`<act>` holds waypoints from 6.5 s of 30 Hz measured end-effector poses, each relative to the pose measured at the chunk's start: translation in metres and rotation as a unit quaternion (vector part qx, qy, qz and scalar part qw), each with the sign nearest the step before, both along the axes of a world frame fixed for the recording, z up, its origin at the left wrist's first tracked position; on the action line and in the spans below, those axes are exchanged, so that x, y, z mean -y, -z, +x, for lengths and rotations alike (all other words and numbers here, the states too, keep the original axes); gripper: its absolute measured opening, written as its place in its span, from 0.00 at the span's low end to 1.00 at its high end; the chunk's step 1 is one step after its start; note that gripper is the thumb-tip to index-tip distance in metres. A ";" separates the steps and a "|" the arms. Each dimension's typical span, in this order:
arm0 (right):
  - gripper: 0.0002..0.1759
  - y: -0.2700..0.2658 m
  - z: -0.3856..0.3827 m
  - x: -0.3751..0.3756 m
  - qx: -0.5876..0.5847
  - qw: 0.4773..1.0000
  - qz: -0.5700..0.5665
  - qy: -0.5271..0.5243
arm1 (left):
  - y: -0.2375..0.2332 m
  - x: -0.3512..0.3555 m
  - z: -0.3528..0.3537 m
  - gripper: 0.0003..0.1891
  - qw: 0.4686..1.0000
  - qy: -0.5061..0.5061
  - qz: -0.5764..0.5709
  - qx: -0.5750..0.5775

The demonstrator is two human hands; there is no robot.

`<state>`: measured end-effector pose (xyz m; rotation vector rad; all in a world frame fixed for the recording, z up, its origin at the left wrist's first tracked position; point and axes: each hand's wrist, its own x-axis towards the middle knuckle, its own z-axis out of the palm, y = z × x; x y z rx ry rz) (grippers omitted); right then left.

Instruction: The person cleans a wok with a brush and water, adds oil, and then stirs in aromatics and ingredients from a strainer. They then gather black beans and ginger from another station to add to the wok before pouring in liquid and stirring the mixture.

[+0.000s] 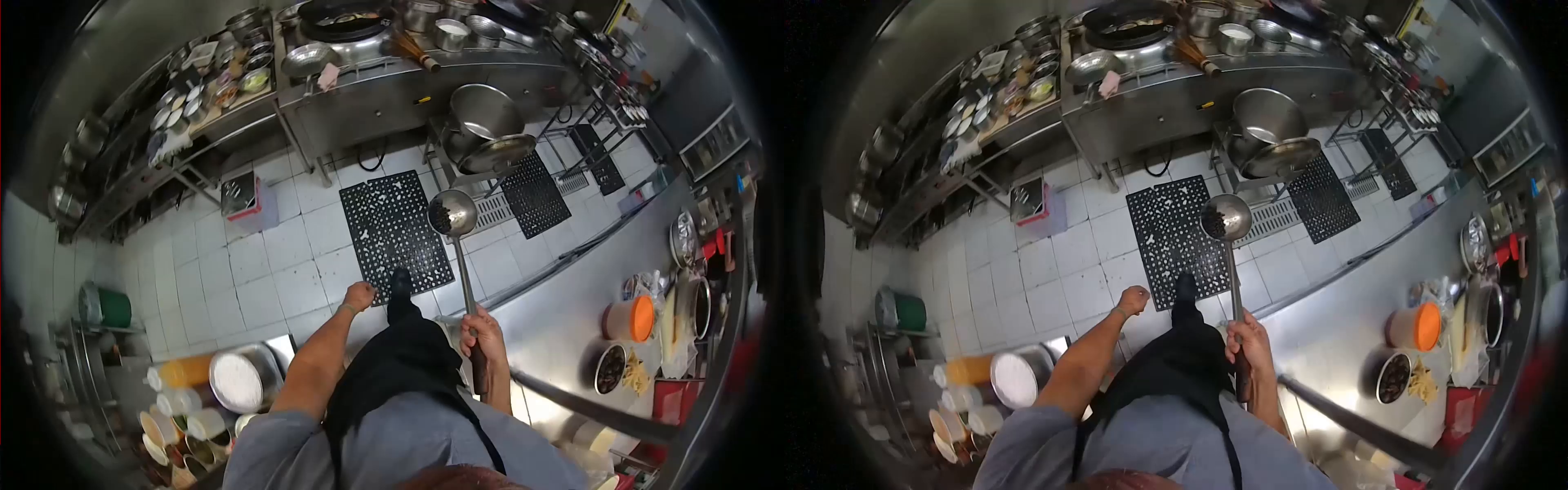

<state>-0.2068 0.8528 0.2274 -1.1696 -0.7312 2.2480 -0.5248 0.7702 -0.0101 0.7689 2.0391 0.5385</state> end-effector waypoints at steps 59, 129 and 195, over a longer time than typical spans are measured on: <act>0.05 -0.119 -0.726 -0.765 -0.070 0.957 -0.074 -0.273 | -0.262 -0.696 -0.558 0.15 0.862 -0.051 0.342 -0.372; 0.31 -0.163 -0.718 -0.821 0.259 0.703 0.612 -0.252 | -0.266 -0.688 -0.556 0.13 0.826 -0.104 0.424 -0.356; 0.19 -0.208 -0.722 -0.769 0.150 0.850 0.414 -0.290 | -0.266 -0.684 -0.558 0.12 0.802 -0.112 0.463 -0.360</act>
